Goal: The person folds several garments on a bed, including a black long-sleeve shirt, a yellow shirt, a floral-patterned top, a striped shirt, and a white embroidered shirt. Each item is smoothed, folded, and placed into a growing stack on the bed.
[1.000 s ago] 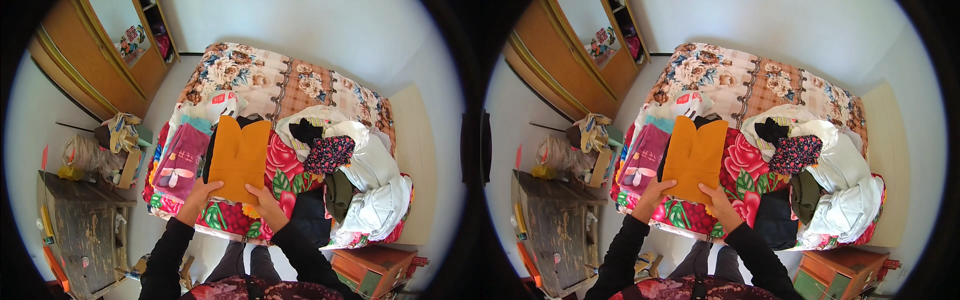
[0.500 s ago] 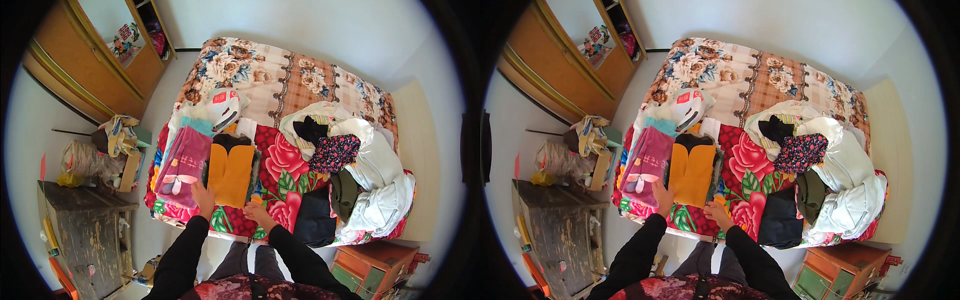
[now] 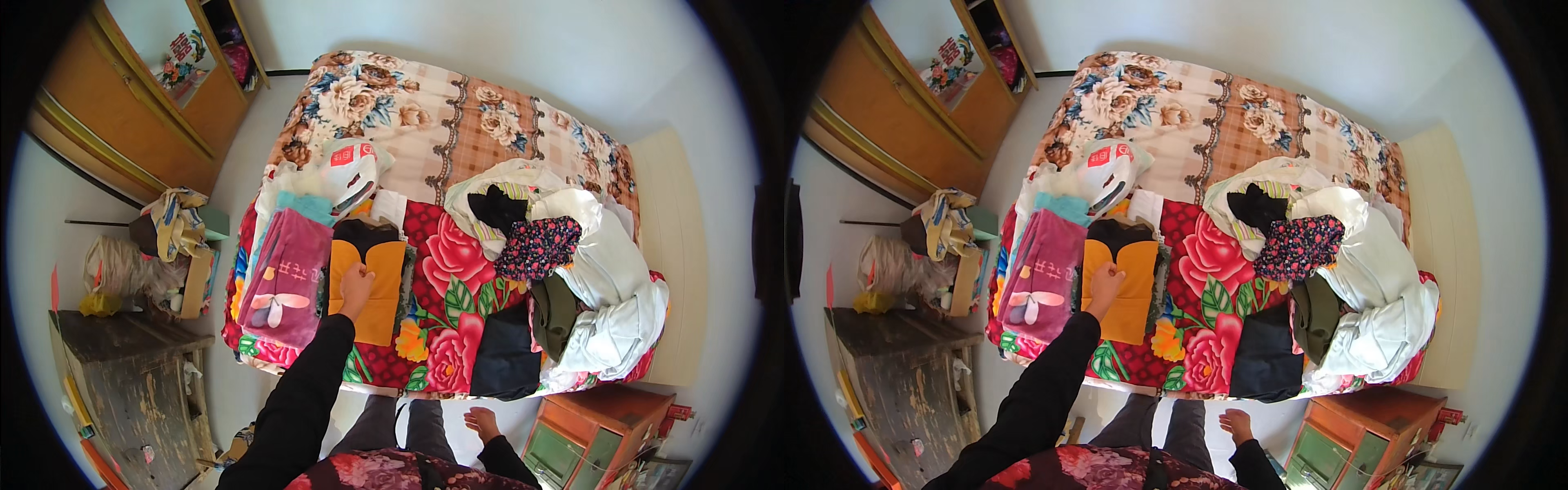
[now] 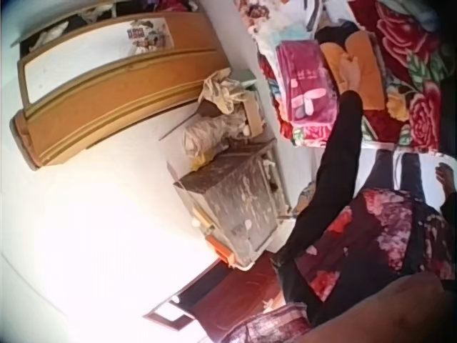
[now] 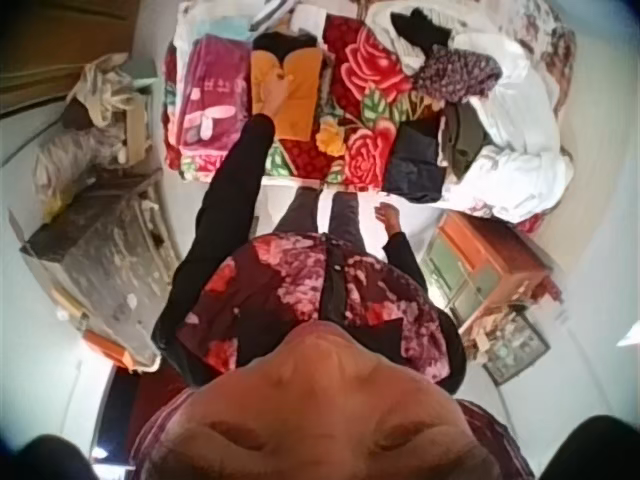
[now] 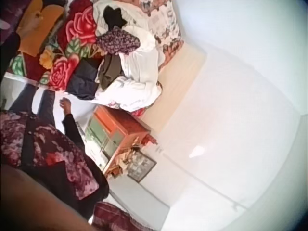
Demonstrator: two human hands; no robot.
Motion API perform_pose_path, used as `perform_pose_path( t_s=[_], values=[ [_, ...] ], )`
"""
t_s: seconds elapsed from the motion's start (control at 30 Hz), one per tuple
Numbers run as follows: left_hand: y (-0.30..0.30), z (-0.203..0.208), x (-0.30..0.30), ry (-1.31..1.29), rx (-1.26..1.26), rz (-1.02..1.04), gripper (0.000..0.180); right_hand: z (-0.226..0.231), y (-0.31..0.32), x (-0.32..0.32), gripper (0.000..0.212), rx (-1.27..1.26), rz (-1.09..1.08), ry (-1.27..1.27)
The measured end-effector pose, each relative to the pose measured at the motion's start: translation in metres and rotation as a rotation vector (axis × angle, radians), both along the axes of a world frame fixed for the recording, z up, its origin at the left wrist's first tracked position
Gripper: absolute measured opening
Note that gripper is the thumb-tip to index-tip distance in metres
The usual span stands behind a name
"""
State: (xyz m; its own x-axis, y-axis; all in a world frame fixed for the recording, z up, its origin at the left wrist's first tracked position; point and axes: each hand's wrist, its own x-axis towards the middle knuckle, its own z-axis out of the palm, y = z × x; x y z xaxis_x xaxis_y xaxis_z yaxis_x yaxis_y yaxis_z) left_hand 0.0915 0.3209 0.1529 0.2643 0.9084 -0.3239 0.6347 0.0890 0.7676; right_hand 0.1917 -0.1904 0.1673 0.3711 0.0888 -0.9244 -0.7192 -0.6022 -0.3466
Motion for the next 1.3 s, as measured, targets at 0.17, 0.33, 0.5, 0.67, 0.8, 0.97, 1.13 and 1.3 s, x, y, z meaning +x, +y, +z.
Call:
perform_pose_path(
  t_s=[0.17,0.33,0.5,0.67,0.8,0.97,1.13,1.3],
  values=[
    [0.01,-0.008,-0.007,-0.312,0.272,0.123,0.012,0.02,-0.02,-0.007,0.025,-0.095,0.009,-0.003],
    [0.009,-0.002,-0.012,0.131,0.361,0.051,0.037,0.029,-0.001,0.0,0.026,-0.048,0.043,-0.037],
    [-0.019,0.028,-0.013,0.414,0.814,-0.54,0.062,0.038,0.023,0.017,0.024,-0.034,0.126,-0.116],
    [-0.02,-0.021,-0.037,0.555,0.549,-0.559,0.075,0.051,0.018,0.024,0.023,-0.029,0.151,-0.158],
    [0.011,-0.022,-0.032,0.551,0.385,-0.585,0.074,0.053,-0.002,0.03,0.023,-0.056,0.176,-0.15],
    [-0.009,0.006,-0.042,0.308,0.534,-0.501,0.055,0.038,-0.033,0.051,0.023,-0.044,0.153,-0.18],
    [-0.118,0.03,-0.097,0.054,0.664,-0.519,0.037,0.046,-0.034,0.093,0.021,-0.054,0.16,-0.252],
    [-0.204,-0.051,-0.198,0.208,-0.112,-0.762,0.038,0.047,-0.005,0.155,0.018,0.024,0.213,-0.246]
  ],
)
